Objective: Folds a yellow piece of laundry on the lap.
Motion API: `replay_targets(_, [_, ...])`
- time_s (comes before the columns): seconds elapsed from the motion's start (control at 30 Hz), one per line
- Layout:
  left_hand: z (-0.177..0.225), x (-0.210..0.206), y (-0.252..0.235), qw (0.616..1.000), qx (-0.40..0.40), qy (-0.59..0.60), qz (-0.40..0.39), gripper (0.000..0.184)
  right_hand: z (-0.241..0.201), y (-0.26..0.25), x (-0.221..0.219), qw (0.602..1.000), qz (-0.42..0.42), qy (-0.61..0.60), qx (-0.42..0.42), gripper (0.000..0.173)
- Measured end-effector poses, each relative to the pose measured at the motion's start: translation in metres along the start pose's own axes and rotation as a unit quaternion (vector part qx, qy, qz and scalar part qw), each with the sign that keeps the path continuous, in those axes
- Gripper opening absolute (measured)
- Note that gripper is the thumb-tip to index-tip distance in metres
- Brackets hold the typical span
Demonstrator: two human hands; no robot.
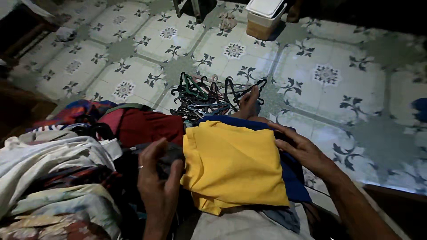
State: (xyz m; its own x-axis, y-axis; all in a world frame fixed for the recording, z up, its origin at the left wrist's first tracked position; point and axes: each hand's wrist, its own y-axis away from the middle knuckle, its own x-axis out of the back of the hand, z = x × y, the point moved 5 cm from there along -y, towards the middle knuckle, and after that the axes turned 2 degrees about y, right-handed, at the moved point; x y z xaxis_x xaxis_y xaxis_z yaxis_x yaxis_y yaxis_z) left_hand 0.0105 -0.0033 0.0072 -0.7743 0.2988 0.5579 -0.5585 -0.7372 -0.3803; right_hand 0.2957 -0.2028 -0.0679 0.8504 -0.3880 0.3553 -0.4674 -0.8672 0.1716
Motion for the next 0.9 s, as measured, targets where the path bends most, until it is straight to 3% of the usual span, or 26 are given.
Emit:
replay_targets(0.1, [0.048, -0.024, 0.007, 0.984, -0.123, 0.032, -0.124, 0.029, -0.001, -0.011, -0.001, 0.999, -0.033, 0.003, 0.016, 0.042])
replay_targets(0.2, [0.078, -0.075, 0.029, 0.933, -0.262, -0.007, -0.248, 0.024, -0.002, -0.018, 0.001, 0.999, -0.023, 0.020, 0.017, 0.028])
replay_targets(0.33, [0.077, -0.120, 0.046, 0.901, -0.350, -0.043, -0.253, 0.012, -0.005, -0.021, -0.002, 0.999, 0.020, 0.039, 0.026, 0.024])
replay_targets(0.47, [0.075, -0.123, 0.049, 0.895, -0.355, -0.025, -0.269, 0.018, -0.001, -0.025, -0.004, 0.991, 0.115, 0.064, 0.017, 0.019])
replay_targets(0.63, [0.073, -0.118, 0.050, 0.891, -0.335, -0.009, -0.306, 0.014, 0.001, -0.025, -0.014, 0.982, 0.184, 0.040, -0.004, 0.019])
replay_targets(0.77, [0.093, -0.120, 0.043, 0.912, -0.305, 0.033, -0.272, 0.018, -0.005, -0.010, -0.022, 0.981, 0.153, -0.076, -0.090, 0.052])
replay_targets(0.9, [0.068, -0.137, 0.034, 0.927, -0.223, -0.123, -0.276, 0.047, -0.008, 0.007, -0.034, 0.984, 0.108, -0.091, -0.112, 0.064])
